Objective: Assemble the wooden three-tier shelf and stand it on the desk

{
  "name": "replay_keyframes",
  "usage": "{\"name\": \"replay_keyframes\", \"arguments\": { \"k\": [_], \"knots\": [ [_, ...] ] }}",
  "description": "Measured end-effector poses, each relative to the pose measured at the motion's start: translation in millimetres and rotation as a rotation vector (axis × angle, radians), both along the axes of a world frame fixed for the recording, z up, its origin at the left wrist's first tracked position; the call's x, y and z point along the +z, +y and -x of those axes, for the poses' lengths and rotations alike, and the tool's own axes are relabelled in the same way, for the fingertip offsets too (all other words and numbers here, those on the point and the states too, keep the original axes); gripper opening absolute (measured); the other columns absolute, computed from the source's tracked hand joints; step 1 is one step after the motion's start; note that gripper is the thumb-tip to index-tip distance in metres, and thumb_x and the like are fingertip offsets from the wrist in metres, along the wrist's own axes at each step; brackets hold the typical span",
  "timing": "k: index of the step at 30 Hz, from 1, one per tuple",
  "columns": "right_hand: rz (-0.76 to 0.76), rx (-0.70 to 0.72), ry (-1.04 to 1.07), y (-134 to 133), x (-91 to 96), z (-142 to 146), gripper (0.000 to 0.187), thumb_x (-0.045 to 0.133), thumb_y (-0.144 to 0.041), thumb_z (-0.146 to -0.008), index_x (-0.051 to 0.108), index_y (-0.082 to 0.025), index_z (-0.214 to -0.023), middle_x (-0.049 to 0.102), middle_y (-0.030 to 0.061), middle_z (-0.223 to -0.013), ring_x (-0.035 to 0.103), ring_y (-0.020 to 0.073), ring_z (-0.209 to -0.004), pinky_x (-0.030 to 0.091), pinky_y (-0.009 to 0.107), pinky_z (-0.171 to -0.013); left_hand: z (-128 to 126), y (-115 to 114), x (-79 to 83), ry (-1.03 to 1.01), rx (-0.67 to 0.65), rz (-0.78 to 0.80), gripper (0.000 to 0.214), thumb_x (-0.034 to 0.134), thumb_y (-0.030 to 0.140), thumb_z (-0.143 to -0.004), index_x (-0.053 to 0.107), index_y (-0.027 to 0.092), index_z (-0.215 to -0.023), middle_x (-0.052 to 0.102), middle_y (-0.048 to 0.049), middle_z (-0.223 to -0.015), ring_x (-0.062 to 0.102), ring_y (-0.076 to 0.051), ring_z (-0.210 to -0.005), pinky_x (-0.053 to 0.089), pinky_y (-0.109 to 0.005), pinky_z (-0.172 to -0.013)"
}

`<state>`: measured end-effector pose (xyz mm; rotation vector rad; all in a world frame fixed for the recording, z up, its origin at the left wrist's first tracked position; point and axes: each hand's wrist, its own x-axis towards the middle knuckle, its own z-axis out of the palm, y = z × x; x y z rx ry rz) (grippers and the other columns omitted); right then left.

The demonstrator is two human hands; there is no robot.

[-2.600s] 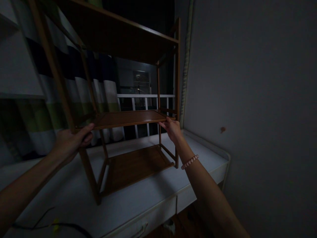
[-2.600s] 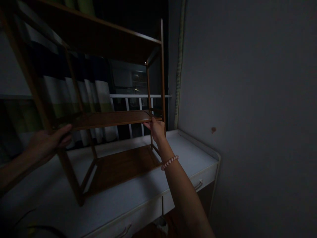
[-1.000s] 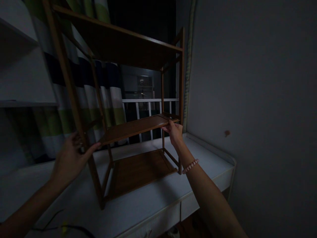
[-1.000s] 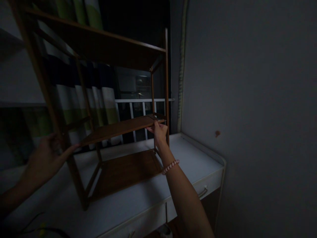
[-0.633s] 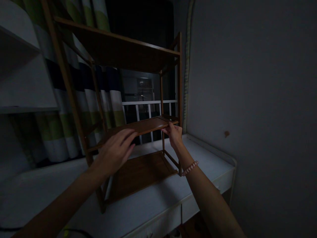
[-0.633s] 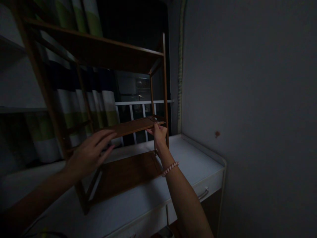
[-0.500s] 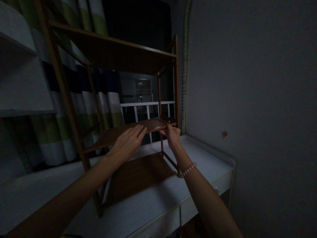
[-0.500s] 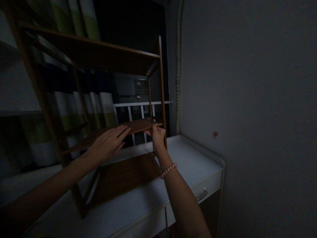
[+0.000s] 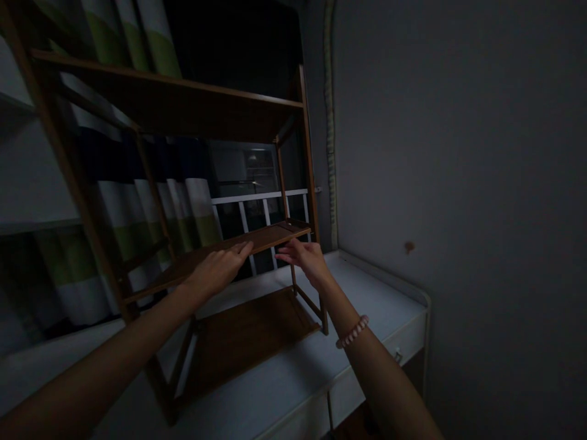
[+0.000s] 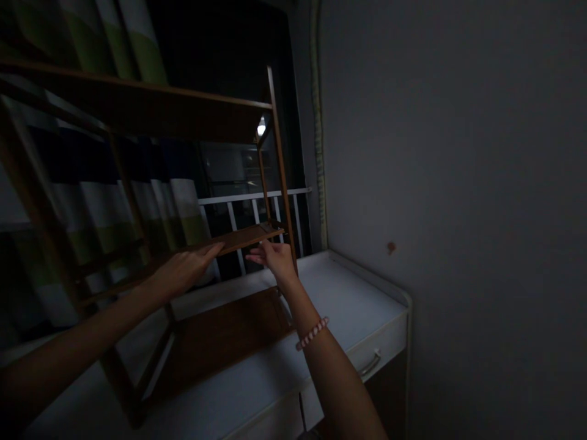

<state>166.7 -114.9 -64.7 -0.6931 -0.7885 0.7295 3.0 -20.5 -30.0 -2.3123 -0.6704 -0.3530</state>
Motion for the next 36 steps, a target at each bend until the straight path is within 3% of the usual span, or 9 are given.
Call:
{"name": "replay_keyframes", "arguments": {
  "k": [1,3,6,8,10,14,24,36],
  "knots": [
    [0.017,-0.060,-0.049,-4.7,-3.3,-2.5,0.023,0.044,-0.018,-0.082,0.055,-0.008,-0.064,0.061,0.0058,-0.055,0.060,0.0112,-0.049,0.052,0.021,-0.055,0.0,-0.7,0.2,-0.004,0.009,0.007,0.052,0.026,0.003,-0.079,0.032,0.010,-0.131,0.054,-0.0175,-0.118,0.058,-0.025,-0.099,0.049,-0.035,-0.079],
    [0.009,-0.331,-0.149,-12.3,-9.8,-11.8,0.021,0.044,-0.022,-0.081,0.056,-0.010,-0.069,0.061,0.0041,-0.058,0.059,0.0114,-0.049,0.051,0.024,-0.054,0.0,-1.6,0.4,-0.008,0.022,0.022,0.052,0.026,0.003,-0.080,0.032,0.010,-0.131,0.056,-0.0181,-0.114,0.058,-0.025,-0.099,0.049,-0.036,-0.080],
    [-0.031,-0.862,-0.356,-15.6,-14.5,-33.5,0.021,0.045,-0.023,-0.079,0.059,-0.010,-0.088,0.065,0.0075,-0.078,0.061,0.0142,-0.069,0.050,0.029,-0.069,0.4,-2.1,0.3,-0.006,0.018,0.035,0.053,0.025,0.003,-0.079,0.032,0.009,-0.131,0.054,-0.0192,-0.116,0.057,-0.027,-0.100,0.049,-0.038,-0.079],
    [-0.006,-1.016,-0.510,-11.2,-14.0,-47.0,0.030,0.049,-0.019,-0.076,0.056,-0.008,-0.102,0.062,0.0126,-0.097,0.059,0.0168,-0.088,0.046,0.031,-0.082,0.8,-2.2,-0.5,-0.001,0.015,0.039,0.053,0.025,0.002,-0.079,0.032,0.009,-0.131,0.051,-0.0191,-0.120,0.055,-0.027,-0.103,0.049,-0.039,-0.081],
    [0.050,-0.993,-0.630,-3.4,-12.5,-55.6,0.038,0.051,-0.013,-0.073,0.053,-0.006,-0.110,0.059,0.0152,-0.106,0.057,0.0178,-0.096,0.043,0.030,-0.087,1.4,-2.3,-1.8,-0.002,0.016,0.030,0.054,0.024,0.001,-0.078,0.033,0.009,-0.131,0.047,-0.0175,-0.125,0.053,-0.026,-0.106,0.049,-0.038,-0.082],
    [0.162,-0.881,-0.777,9.9,-11.0,-58.2,0.037,0.050,-0.010,-0.074,0.054,-0.009,-0.110,0.063,0.0117,-0.098,0.059,0.0177,-0.091,0.044,0.028,-0.082,2.1,-2.9,-4.6,-0.004,-0.012,-0.004,0.055,0.022,-0.001,-0.077,0.035,0.010,-0.130,0.039,-0.0144,-0.133,0.050,-0.025,-0.110,0.049,-0.038,-0.083],
    [0.264,-0.942,-0.866,5.6,-9.7,-54.3,0.024,0.043,-0.013,-0.082,0.060,-0.015,-0.098,0.065,0.0084,-0.084,0.061,0.0157,-0.077,0.043,0.024,-0.072,-0.1,-12.2,-3.2,0.010,0.008,-0.021,0.053,0.022,-0.001,-0.078,0.038,0.008,-0.127,0.038,-0.0146,-0.133,0.050,-0.027,-0.110,0.050,-0.040,-0.080],
    [0.285,-0.906,-0.882,5.6,-8.9,-57.8,0.021,0.042,-0.015,-0.083,0.060,-0.014,-0.092,0.065,0.0085,-0.083,0.061,0.0160,-0.078,0.042,0.022,-0.068,1.1,-7.8,-3.9,-0.002,-0.016,0.016,0.054,0.021,-0.001,-0.077,0.038,0.009,-0.127,0.038,-0.0153,-0.133,0.048,-0.026,-0.112,0.049,-0.039,-0.082]
  ]
}}
